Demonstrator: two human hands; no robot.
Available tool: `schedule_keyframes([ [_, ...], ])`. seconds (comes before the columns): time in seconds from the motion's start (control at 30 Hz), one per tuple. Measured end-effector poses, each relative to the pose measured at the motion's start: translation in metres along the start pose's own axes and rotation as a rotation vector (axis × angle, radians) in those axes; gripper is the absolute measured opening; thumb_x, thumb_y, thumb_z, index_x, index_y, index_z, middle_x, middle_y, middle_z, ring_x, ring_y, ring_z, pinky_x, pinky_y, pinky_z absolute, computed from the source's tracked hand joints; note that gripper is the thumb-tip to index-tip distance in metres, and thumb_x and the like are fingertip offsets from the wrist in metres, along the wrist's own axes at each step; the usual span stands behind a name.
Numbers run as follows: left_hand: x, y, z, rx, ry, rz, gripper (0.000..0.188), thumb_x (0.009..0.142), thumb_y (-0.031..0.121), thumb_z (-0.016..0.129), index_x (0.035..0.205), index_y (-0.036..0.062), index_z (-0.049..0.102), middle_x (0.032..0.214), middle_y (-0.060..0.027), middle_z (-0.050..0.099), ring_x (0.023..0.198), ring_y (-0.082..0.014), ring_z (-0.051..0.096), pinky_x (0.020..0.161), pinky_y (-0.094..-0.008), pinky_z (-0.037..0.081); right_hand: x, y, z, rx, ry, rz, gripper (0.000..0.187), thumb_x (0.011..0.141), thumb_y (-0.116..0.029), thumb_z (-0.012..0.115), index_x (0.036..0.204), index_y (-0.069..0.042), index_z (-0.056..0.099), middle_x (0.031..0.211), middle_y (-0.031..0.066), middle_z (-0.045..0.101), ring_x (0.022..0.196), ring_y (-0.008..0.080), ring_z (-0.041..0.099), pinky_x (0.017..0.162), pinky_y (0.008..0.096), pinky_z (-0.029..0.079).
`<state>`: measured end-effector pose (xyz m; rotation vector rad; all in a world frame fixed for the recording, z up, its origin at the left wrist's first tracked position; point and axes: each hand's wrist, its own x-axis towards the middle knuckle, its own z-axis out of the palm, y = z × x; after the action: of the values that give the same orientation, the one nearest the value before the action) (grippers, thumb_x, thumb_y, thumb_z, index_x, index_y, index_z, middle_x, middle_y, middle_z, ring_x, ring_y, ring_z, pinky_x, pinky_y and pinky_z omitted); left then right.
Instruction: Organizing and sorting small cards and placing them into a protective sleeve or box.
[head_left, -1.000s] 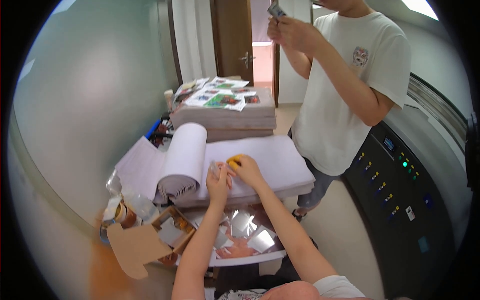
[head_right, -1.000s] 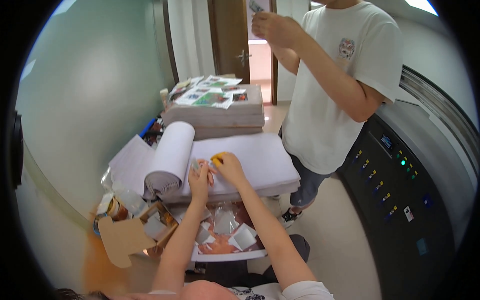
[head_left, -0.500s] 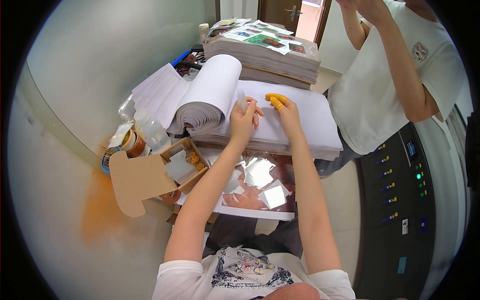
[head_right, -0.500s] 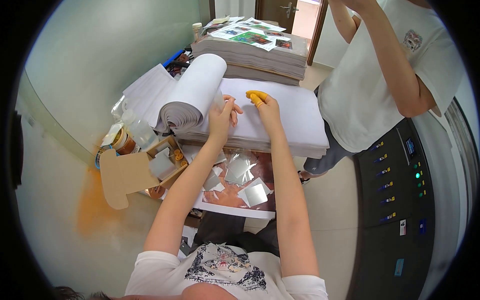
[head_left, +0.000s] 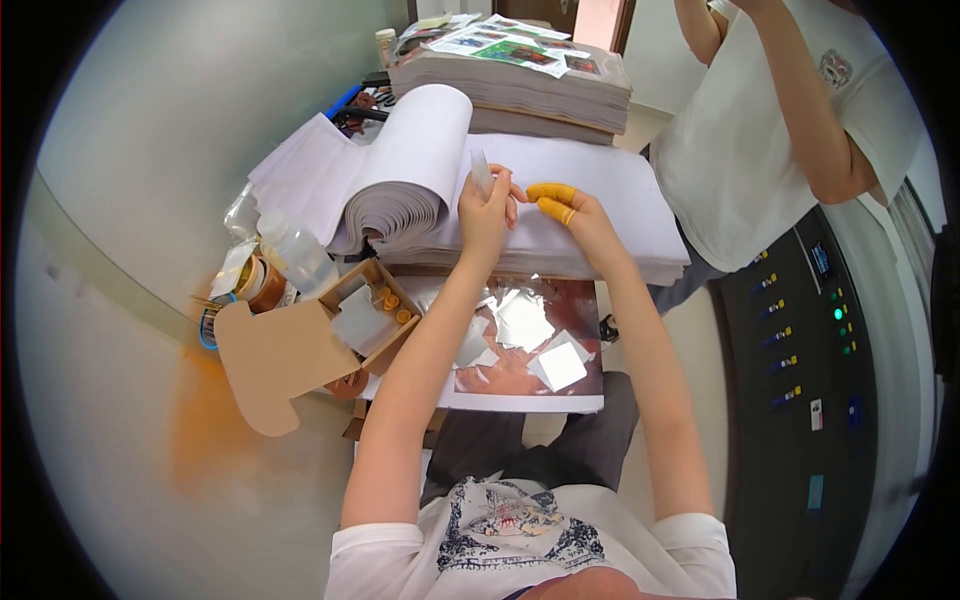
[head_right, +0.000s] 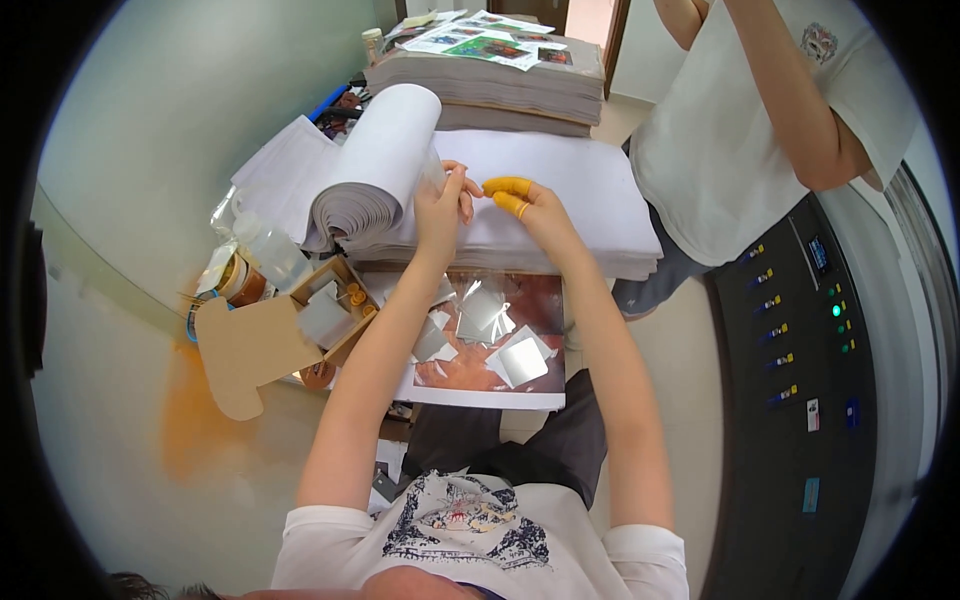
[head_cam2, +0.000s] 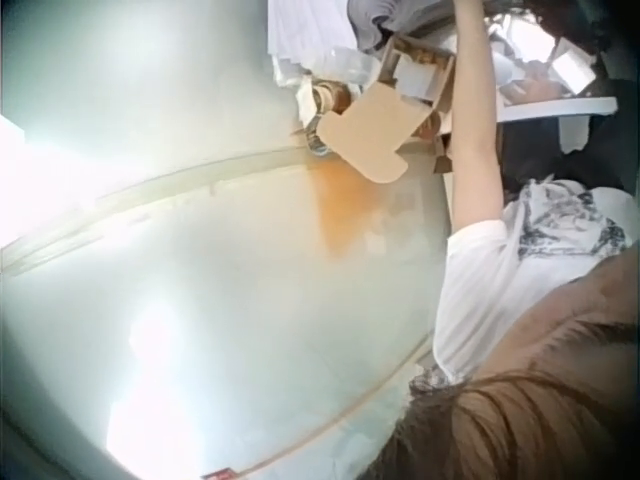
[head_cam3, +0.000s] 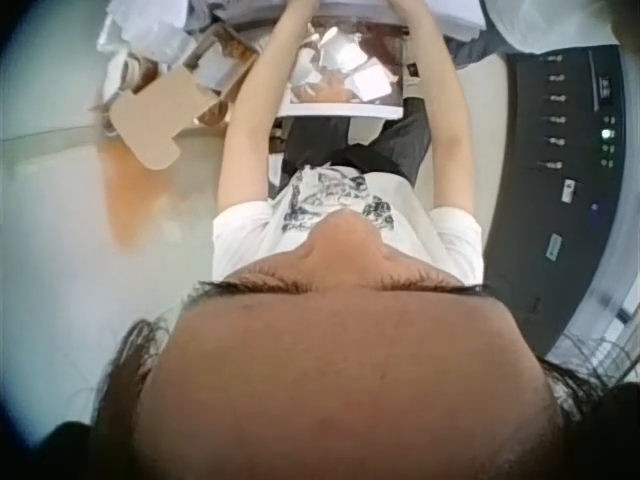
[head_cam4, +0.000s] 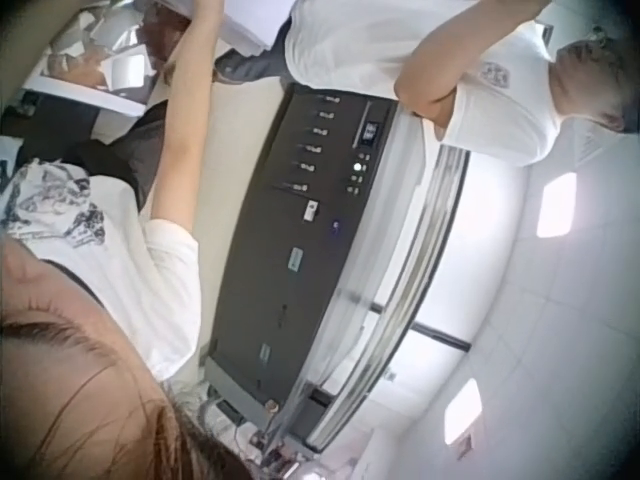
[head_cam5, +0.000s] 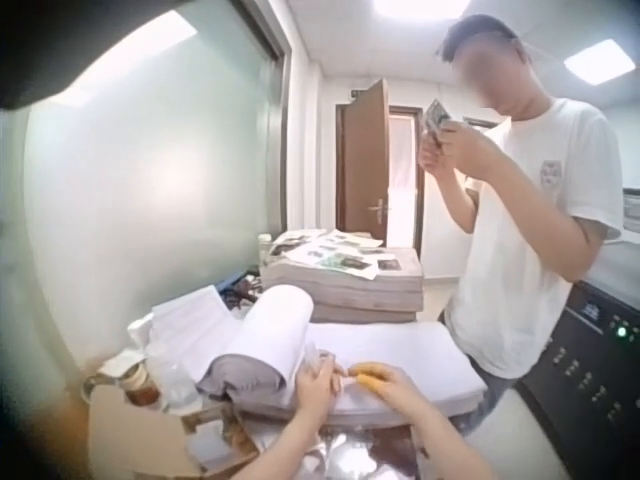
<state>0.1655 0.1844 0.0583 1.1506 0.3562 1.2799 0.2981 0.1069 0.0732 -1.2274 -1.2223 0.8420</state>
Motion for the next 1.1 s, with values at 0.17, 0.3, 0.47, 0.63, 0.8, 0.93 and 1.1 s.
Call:
schedule_keyframes([
  [0.17,-0.003,0.004,-0.003,0.005,0.01,0.007,0.011,0.092,0.014,0.05,0.096,0.0031,0.048,0.065,-0.0093,0.058,0.041,-0.0042,0.041,0.037,-0.0185,0.032,-0.073,-0.029,0.012,-0.306,-0.158,0.207,0.039,0.081,-0.014,0.066,0.118,-0.009,0.056,0.11,0.0032,0.059,0.098,0.0149,0.053,0.089,0.0274,0.041],
  [0.3,-0.002,0.008,-0.003,-0.057,-0.012,0.01,0.011,0.092,0.014,0.05,0.096,0.003,0.049,0.065,-0.0094,0.058,0.042,-0.0041,0.041,0.037,-0.0188,0.032,-0.117,-0.047,0.003,-0.791,-0.462,-0.135,0.047,0.069,-0.01,0.073,0.114,-0.009,0.057,0.111,0.0046,0.056,0.108,0.0223,0.047,0.094,0.0325,0.038],
  [0.47,-0.004,0.009,0.0,-0.02,-0.019,-0.019,0.01,0.092,0.013,0.05,0.094,0.0031,0.05,0.066,-0.0093,0.059,0.042,-0.004,0.042,0.037,-0.019,0.033,-0.135,-0.041,0.001,-0.988,-0.696,0.033,0.049,0.062,-0.004,0.074,0.107,-0.01,0.058,0.11,0.005,0.056,0.102,0.0255,0.048,0.089,0.0341,0.041],
  [0.63,-0.005,0.013,-0.001,-0.005,-0.025,-0.023,0.01,0.092,0.013,0.05,0.094,0.0033,0.05,0.066,-0.0091,0.059,0.042,-0.0039,0.042,0.038,-0.0189,0.033,-0.134,-0.043,0.011,-1.102,-0.671,-0.021,0.04,0.062,-0.003,0.072,0.1,-0.006,0.058,0.103,0.0059,0.055,0.099,0.0258,0.05,0.084,0.0344,0.044],
  [0.8,-0.006,0.012,0.0,0.01,-0.033,-0.031,0.01,0.092,0.013,0.05,0.094,0.0033,0.05,0.066,-0.0091,0.059,0.042,-0.0038,0.042,0.038,-0.0187,0.033,-0.136,-0.04,0.015,-1.215,-0.619,-0.178,0.031,0.064,-0.004,0.068,0.093,-0.001,0.058,0.098,0.0088,0.054,0.094,0.0258,0.052,0.079,0.034,0.045],
  [0.93,-0.005,0.01,0.0,-0.011,-0.031,-0.029,0.01,0.092,0.013,0.05,0.094,0.0033,0.05,0.066,-0.009,0.059,0.042,-0.0039,0.042,0.038,-0.0188,0.033,-0.138,-0.038,0.017,-1.304,-0.56,-0.211,0.028,0.068,-0.006,0.064,0.095,0.0,0.056,0.092,0.011,0.054,0.09,0.026,0.055,0.075,0.0345,0.047],
  [1.1,-0.004,0.008,-0.001,0.0,-0.034,-0.014,0.011,0.092,0.014,0.05,0.094,0.0032,0.051,0.066,-0.0092,0.06,0.042,-0.0041,0.043,0.038,-0.019,0.033,-0.139,-0.041,0.023,-1.289,-0.55,-0.206,0.026,0.07,-0.006,0.062,0.095,-0.001,0.056,0.088,0.0105,0.054,0.088,0.026,0.056,0.072,0.0342,0.047],
])
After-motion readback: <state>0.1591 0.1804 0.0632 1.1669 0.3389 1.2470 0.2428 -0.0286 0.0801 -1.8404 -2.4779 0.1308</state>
